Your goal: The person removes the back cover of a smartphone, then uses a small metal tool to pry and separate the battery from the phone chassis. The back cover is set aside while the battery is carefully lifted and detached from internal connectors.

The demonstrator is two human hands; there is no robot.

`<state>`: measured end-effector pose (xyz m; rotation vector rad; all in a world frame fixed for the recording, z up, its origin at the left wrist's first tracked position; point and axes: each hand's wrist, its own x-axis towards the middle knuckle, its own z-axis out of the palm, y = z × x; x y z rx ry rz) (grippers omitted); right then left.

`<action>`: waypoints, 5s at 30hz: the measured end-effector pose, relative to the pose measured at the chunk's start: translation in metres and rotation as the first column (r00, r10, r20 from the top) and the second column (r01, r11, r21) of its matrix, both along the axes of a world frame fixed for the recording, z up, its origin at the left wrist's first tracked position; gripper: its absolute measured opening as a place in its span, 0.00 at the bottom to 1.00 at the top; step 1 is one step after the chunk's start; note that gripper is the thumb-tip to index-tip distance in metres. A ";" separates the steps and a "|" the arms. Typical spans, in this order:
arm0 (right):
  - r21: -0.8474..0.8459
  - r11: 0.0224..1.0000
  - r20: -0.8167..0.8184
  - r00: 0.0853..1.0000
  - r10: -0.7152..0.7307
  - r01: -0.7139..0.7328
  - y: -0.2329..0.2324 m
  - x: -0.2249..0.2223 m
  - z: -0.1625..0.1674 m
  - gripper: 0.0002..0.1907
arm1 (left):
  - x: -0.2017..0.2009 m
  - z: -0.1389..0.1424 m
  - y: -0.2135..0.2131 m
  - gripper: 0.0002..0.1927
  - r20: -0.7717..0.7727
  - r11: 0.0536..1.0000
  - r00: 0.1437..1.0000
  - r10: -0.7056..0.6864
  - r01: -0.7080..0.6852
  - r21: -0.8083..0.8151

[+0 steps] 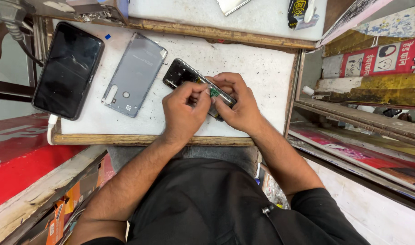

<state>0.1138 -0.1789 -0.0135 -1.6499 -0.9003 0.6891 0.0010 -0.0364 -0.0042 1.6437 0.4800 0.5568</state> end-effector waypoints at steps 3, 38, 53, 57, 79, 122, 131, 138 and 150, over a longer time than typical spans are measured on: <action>0.020 0.999 0.051 0.998 0.035 -0.036 0.000 0.001 0.001 0.26 | 0.000 0.005 -0.003 0.06 -0.040 0.998 0.998 -0.049 0.050 0.034; -0.036 0.996 -0.369 0.925 -0.090 0.082 0.015 0.011 0.010 0.24 | -0.048 0.031 0.061 0.06 -0.140 0.895 0.983 -0.119 0.168 0.414; 0.240 0.933 -0.661 0.749 -0.046 0.269 0.005 0.010 0.001 0.23 | 0.020 0.010 0.076 0.04 0.084 0.977 0.996 0.032 -0.049 0.206; 0.206 0.964 -0.620 0.784 -0.003 0.167 0.003 0.006 0.000 0.30 | 0.038 0.006 0.061 0.05 0.116 0.991 0.993 -0.014 -0.002 0.136; -0.100 0.993 -0.253 0.967 0.027 -0.054 0.009 0.007 0.031 0.32 | 0.038 -0.006 0.052 0.05 0.093 0.973 0.969 -0.230 0.227 0.044; -0.166 0.986 -0.030 0.999 -0.021 0.016 0.018 0.008 0.031 0.27 | 0.037 -0.006 0.047 0.06 0.192 0.983 0.981 0.002 -0.037 0.178; 0.032 0.995 -0.093 0.991 -0.091 0.094 0.026 0.002 0.037 0.19 | 0.035 -0.005 0.038 0.05 0.232 0.977 0.972 -0.033 -0.017 0.212; -0.104 0.979 0.125 0.979 -0.161 0.174 0.042 0.003 0.041 0.13 | 0.033 -0.007 0.041 0.05 0.239 0.966 0.971 -0.005 -0.057 0.253; -0.002 0.997 0.093 0.993 -0.073 0.073 0.037 0.013 0.033 0.11 | 0.036 -0.009 0.038 0.05 0.221 0.973 0.973 -0.060 0.008 0.231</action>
